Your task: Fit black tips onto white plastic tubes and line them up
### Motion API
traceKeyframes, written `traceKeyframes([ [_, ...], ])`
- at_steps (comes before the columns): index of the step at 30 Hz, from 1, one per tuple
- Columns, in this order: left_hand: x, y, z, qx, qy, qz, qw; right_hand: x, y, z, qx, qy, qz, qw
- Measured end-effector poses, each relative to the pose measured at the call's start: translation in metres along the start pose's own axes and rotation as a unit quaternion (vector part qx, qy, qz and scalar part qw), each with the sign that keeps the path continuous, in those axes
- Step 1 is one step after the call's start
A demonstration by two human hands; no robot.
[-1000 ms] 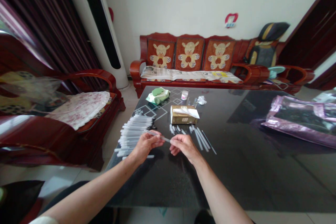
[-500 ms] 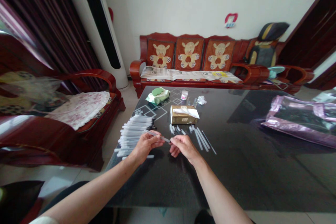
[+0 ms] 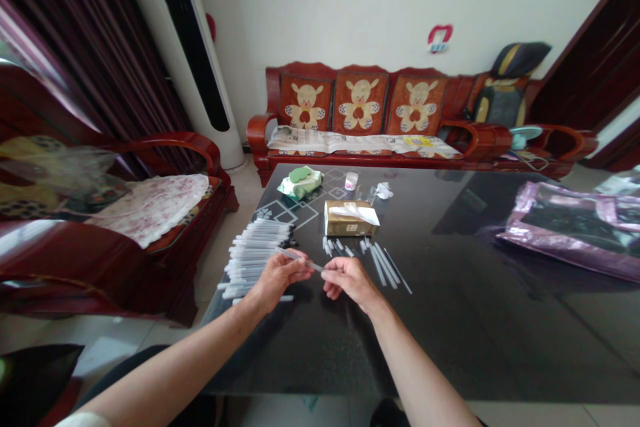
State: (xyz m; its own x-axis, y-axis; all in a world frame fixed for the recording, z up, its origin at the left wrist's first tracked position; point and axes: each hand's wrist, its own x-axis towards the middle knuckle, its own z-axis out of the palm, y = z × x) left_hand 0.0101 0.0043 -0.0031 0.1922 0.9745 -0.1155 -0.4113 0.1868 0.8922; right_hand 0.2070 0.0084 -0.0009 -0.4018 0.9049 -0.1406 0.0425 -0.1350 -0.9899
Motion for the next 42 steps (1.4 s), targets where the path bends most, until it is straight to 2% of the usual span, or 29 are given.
traceKeyframes([
  [11,0.0006,-0.0001,-0.0010,-0.002,-0.002,-0.001,1.000,-0.0005,-0.0018,0.0029,0.002,0.003,0.016,1.000],
  [18,0.0012,-0.0034,-0.0020,-0.006,-0.005,0.000,1.000,-0.0002,-0.0019,-0.0011,-0.007,0.006,-0.004,1.000],
  [25,0.0006,-0.0019,-0.0017,-0.005,-0.005,0.001,1.000,-0.0011,0.0003,0.0023,-0.005,-0.011,0.009,1.000],
  [34,-0.0009,-0.0005,0.0005,-0.013,-0.004,-0.002,1.000,-0.0002,-0.0002,-0.0008,-0.007,0.002,-0.002,1.000],
  [42,0.0006,-0.0017,-0.0013,-0.006,-0.002,0.000,1.000,-0.0005,0.0007,0.0020,-0.001,-0.009,0.018,1.000],
])
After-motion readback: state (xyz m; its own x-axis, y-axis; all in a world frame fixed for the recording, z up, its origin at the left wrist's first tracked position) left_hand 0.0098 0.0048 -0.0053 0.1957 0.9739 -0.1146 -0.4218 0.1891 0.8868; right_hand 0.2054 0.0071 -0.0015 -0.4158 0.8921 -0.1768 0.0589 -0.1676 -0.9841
